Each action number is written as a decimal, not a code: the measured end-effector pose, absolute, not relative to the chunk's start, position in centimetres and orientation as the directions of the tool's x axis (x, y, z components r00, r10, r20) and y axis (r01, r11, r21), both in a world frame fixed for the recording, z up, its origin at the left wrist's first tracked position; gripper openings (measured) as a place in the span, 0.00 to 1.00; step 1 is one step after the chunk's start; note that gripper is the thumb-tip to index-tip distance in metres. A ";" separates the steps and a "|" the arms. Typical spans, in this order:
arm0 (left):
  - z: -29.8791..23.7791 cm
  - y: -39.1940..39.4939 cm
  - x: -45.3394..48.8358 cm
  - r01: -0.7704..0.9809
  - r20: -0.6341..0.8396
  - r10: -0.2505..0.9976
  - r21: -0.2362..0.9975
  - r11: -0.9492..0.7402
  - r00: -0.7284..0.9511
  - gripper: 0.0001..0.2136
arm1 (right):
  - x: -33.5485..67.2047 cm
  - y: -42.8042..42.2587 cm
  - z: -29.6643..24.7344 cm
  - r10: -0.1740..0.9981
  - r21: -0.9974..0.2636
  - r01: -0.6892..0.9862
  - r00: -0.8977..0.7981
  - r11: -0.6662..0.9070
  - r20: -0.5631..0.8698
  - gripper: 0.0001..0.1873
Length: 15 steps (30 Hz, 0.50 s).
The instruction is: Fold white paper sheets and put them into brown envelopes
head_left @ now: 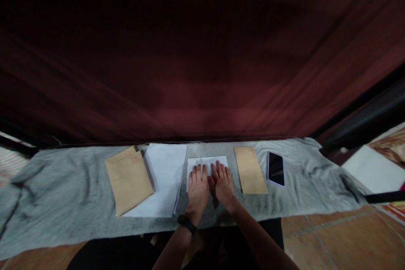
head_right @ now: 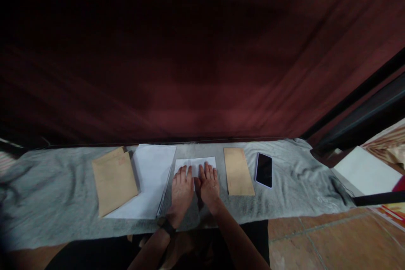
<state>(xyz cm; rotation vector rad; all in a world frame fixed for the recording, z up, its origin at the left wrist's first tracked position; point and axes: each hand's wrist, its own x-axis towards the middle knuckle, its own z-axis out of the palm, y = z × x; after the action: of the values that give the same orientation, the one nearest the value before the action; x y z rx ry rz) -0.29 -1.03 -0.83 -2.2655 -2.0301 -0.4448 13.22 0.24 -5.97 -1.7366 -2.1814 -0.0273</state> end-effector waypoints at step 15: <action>-6.3 1.4 -1.2 0.949 0.223 0.942 0.138 -0.284 0.250 0.29 | 9.4 4.7 -4.5 0.912 -0.270 0.890 -0.287 0.367 0.292 0.23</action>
<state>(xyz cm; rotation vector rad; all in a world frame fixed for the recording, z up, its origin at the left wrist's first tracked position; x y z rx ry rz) -1.16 1.39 -6.33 -2.4636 -1.8643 -0.4106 9.44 4.70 -4.45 -1.5699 -2.2400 0.0758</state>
